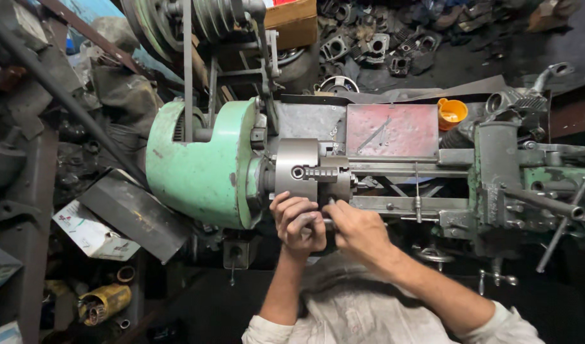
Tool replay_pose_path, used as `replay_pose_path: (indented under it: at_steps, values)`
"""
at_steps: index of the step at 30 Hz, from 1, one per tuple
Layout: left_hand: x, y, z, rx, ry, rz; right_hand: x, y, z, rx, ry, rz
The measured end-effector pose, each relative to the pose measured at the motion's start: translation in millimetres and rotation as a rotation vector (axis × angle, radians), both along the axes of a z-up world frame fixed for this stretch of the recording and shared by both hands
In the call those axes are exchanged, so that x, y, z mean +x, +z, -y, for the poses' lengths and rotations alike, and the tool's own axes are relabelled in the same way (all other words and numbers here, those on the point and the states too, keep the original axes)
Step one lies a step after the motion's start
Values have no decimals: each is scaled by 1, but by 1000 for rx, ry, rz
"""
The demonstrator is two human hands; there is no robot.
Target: The person operates a metal lathe in a workshop, adjusting the chuck and tool post, then engages the machine to cut a cylindrical metal workpiece. The person uses a caliper to measure the workpiece during operation and continues machining with the tool engaged.
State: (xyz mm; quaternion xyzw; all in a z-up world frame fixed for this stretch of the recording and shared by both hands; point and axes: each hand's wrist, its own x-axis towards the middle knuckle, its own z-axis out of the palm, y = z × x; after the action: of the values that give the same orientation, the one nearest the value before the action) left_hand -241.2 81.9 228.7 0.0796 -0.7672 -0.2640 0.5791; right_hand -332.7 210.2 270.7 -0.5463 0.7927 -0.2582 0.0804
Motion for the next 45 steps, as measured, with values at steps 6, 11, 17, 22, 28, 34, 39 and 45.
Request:
replay_pose_path:
  at_steps: [6,11,17,22,28,34,39,45]
  values:
    - [8,16,2,-28,-72,27,-14,24,24,38,99,-73]
    - [4,27,1,-109,-64,93,-40,46,22,-72,312,-137]
    - [6,35,-5,-122,8,207,-69,1,-23,-478,82,-80]
    - [6,32,-10,-188,59,157,-36,-123,-83,-1138,-542,1044]
    - [8,32,-8,-207,58,141,-53,-93,-46,-1359,-865,1585]
    - [10,26,-9,-201,48,114,-63,20,65,-1191,-63,1469]
    - [12,20,-12,-129,15,85,-90,-19,47,-1054,-242,1001]
    - [11,31,-12,-133,52,120,-122,-126,-10,-246,-12,187]
